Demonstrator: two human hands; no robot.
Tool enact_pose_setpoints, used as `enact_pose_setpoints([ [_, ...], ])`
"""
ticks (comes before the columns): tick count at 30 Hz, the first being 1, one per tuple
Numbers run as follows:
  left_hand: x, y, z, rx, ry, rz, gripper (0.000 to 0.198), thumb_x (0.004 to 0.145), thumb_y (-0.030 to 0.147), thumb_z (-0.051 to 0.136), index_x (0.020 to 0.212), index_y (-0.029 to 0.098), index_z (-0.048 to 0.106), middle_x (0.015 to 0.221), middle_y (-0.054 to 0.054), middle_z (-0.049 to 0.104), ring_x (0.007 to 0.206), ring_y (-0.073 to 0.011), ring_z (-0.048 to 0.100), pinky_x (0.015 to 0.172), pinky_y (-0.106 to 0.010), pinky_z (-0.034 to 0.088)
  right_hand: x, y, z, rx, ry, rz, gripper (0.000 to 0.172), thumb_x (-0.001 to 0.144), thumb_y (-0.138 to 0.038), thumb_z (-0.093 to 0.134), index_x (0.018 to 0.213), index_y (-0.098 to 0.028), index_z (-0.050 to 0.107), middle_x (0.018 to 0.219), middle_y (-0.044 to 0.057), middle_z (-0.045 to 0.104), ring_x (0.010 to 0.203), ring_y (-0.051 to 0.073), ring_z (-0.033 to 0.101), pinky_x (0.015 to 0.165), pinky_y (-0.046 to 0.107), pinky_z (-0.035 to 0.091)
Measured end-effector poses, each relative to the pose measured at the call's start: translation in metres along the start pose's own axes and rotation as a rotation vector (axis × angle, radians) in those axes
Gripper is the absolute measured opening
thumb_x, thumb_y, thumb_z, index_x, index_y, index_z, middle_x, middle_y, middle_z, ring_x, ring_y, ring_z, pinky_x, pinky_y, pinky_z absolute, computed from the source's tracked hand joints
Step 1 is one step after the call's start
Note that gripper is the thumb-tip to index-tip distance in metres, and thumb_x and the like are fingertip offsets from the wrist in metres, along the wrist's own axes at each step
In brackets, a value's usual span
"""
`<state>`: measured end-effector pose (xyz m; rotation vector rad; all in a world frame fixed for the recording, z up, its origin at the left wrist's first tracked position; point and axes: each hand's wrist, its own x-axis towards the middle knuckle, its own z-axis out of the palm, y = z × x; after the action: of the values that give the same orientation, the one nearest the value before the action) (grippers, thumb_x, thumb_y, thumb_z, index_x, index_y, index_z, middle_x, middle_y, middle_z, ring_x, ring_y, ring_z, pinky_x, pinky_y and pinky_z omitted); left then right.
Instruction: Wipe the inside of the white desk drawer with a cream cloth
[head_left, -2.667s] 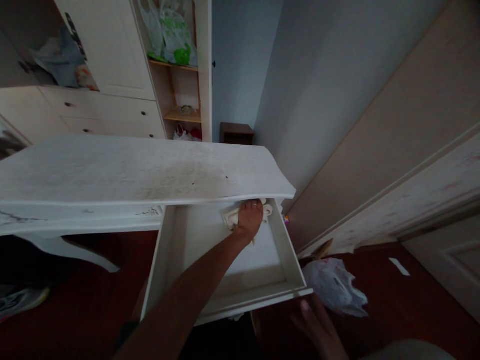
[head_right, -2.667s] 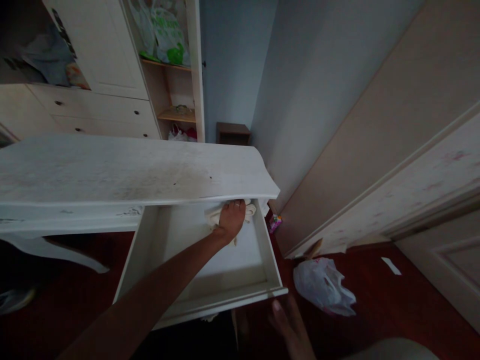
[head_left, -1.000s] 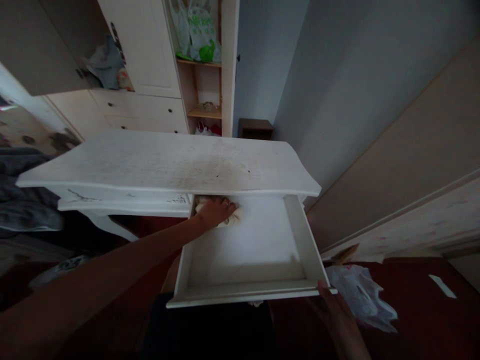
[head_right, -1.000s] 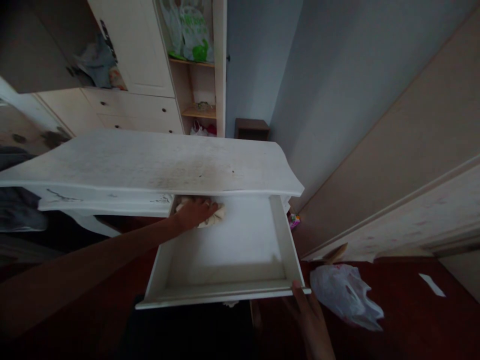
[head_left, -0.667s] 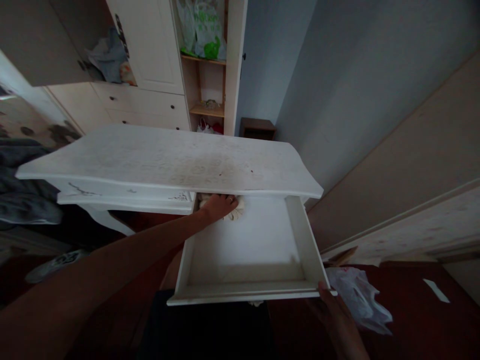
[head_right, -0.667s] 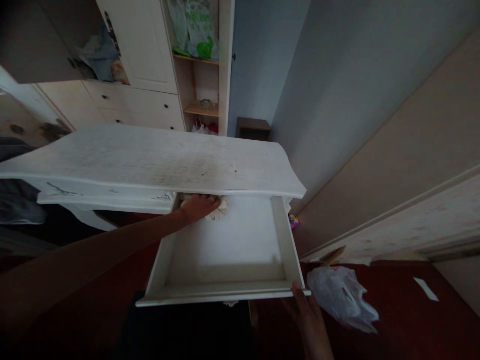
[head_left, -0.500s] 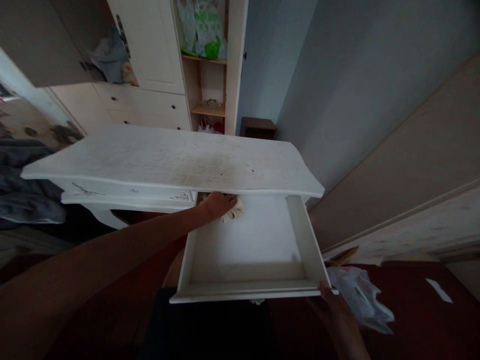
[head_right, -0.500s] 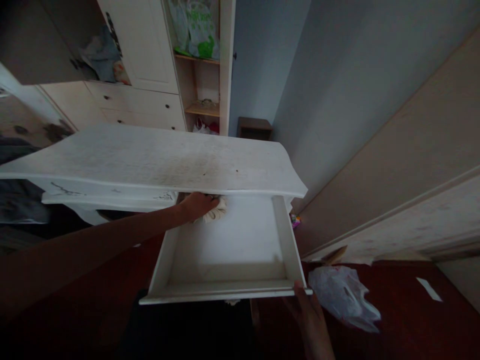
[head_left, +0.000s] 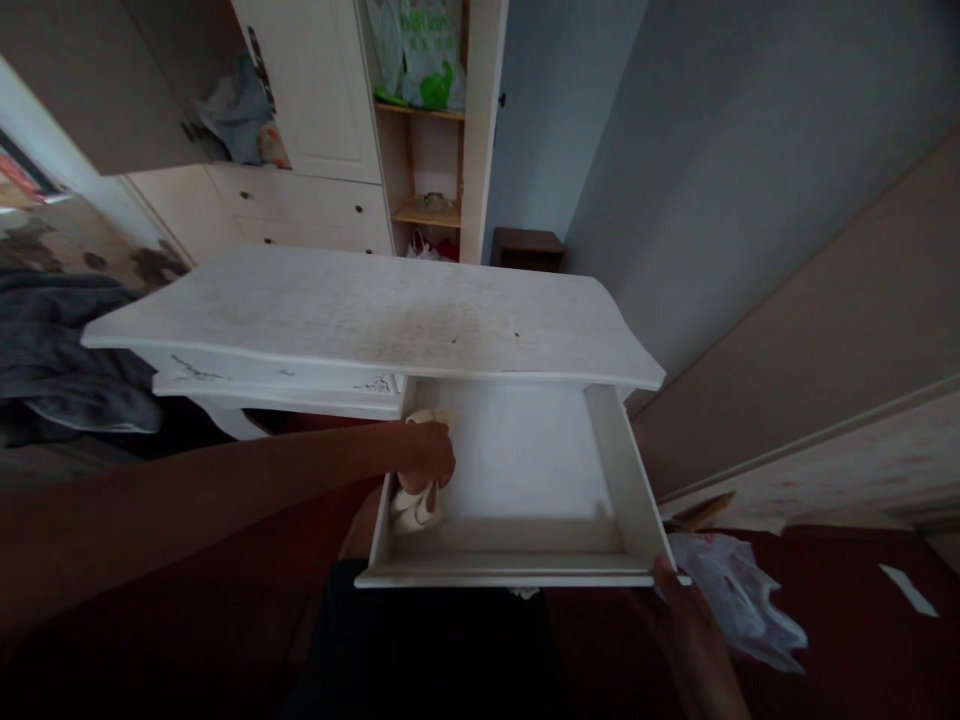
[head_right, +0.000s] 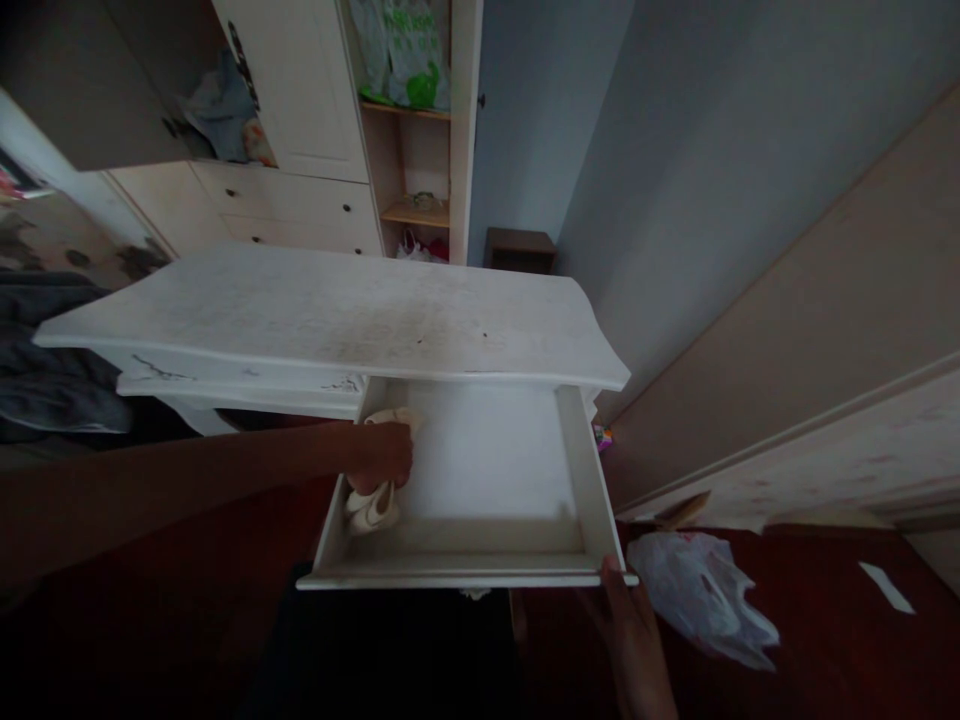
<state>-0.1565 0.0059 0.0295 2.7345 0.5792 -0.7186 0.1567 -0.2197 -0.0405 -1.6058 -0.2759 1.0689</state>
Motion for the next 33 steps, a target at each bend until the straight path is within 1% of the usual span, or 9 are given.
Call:
enact_pose_setpoints([
  [5,0.008,0.027,0.036,0.115,0.009,0.068,0.037,0.034,0.001,0.069,0.030,0.022,0.039,0.042,-0.001,0.056,0.067,-0.0286,0.064,0.084,-0.046,0.046,0.002,0.003,-0.002,-0.006,-0.002,0.000,0.056,0.064,-0.053,0.084,0.106,-0.020,0.067,0.110,0.004,0.073,0.117,0.032,0.065,0.095,0.044,0.061],
  [8,0.010,0.032,0.042,0.110,0.059,0.115,0.040,0.032,0.004,0.073,0.029,0.022,0.037,0.040,-0.001,0.054,0.069,-0.0310,0.064,0.085,-0.049,0.046,0.000,0.002,0.000,-0.010,0.020,-0.021,0.053,0.067,-0.052,0.083,0.107,-0.022,0.066,0.110,0.003,0.072,0.118,0.031,0.064,0.094,0.044,0.061],
  [12,0.007,0.026,0.034,0.076,0.183,0.133,0.026,0.040,0.010,0.078,0.047,0.025,0.058,0.054,0.000,0.067,0.067,-0.0270,0.066,0.080,-0.045,0.048,0.001,0.002,0.001,-0.023,0.016,0.000,0.054,0.062,-0.052,0.085,0.103,-0.022,0.066,0.109,0.004,0.071,0.118,0.033,0.063,0.092,0.044,0.062],
  [14,0.007,0.025,0.030,0.115,0.185,0.111,0.022,0.048,0.015,0.079,0.061,0.026,0.066,0.066,-0.004,0.073,0.069,-0.0273,0.068,0.075,-0.042,0.049,0.000,0.002,0.001,-0.036,0.034,-0.012,0.055,0.063,-0.054,0.083,0.104,-0.022,0.066,0.113,0.004,0.070,0.120,0.033,0.062,0.091,0.044,0.062],
  [18,0.018,0.026,0.029,0.164,0.248,0.052,0.024,0.069,0.027,0.077,0.091,0.021,0.072,0.086,-0.012,0.077,0.078,-0.0307,0.071,0.067,-0.039,0.050,-0.003,0.000,0.005,-0.005,0.048,-0.031,0.056,0.061,-0.053,0.084,0.105,-0.024,0.064,0.114,0.003,0.069,0.120,0.031,0.061,0.090,0.043,0.062],
  [23,0.056,0.038,0.023,0.132,0.432,0.052,0.027,0.086,0.036,0.067,0.106,0.017,0.068,0.095,-0.014,0.076,0.086,-0.0300,0.072,0.064,-0.038,0.050,-0.007,-0.006,0.009,-0.041,0.076,-0.025,0.056,0.056,-0.053,0.084,0.098,-0.022,0.065,0.108,0.004,0.070,0.116,0.033,0.063,0.089,0.045,0.062],
  [26,0.086,0.061,0.014,0.140,0.461,0.103,0.029,0.091,0.038,0.059,0.109,0.017,0.065,0.099,-0.013,0.075,0.087,-0.0289,0.072,0.064,-0.039,0.051,-0.007,-0.008,0.010,-0.058,0.049,-0.041,0.051,0.058,-0.054,0.084,0.092,-0.021,0.065,0.105,0.006,0.071,0.114,0.034,0.064,0.090,0.046,0.062],
  [30,0.124,0.099,0.004,0.145,0.530,0.199,0.022,0.094,0.023,0.051,0.110,0.015,0.064,0.102,-0.012,0.074,0.089,-0.0270,0.072,0.068,-0.039,0.054,-0.006,-0.007,0.007,-0.072,0.041,-0.052,0.044,0.058,-0.049,0.084,0.087,-0.022,0.065,0.103,0.005,0.071,0.116,0.035,0.063,0.089,0.045,0.063],
  [33,0.149,0.114,-0.003,0.082,0.590,0.126,0.023,0.094,0.022,0.049,0.110,0.013,0.063,0.102,-0.014,0.074,0.091,-0.0286,0.072,0.067,-0.039,0.055,-0.006,-0.006,0.006,-0.055,0.021,-0.031,0.046,0.058,-0.047,0.085,0.091,-0.022,0.066,0.106,0.004,0.071,0.116,0.034,0.063,0.087,0.042,0.063],
])
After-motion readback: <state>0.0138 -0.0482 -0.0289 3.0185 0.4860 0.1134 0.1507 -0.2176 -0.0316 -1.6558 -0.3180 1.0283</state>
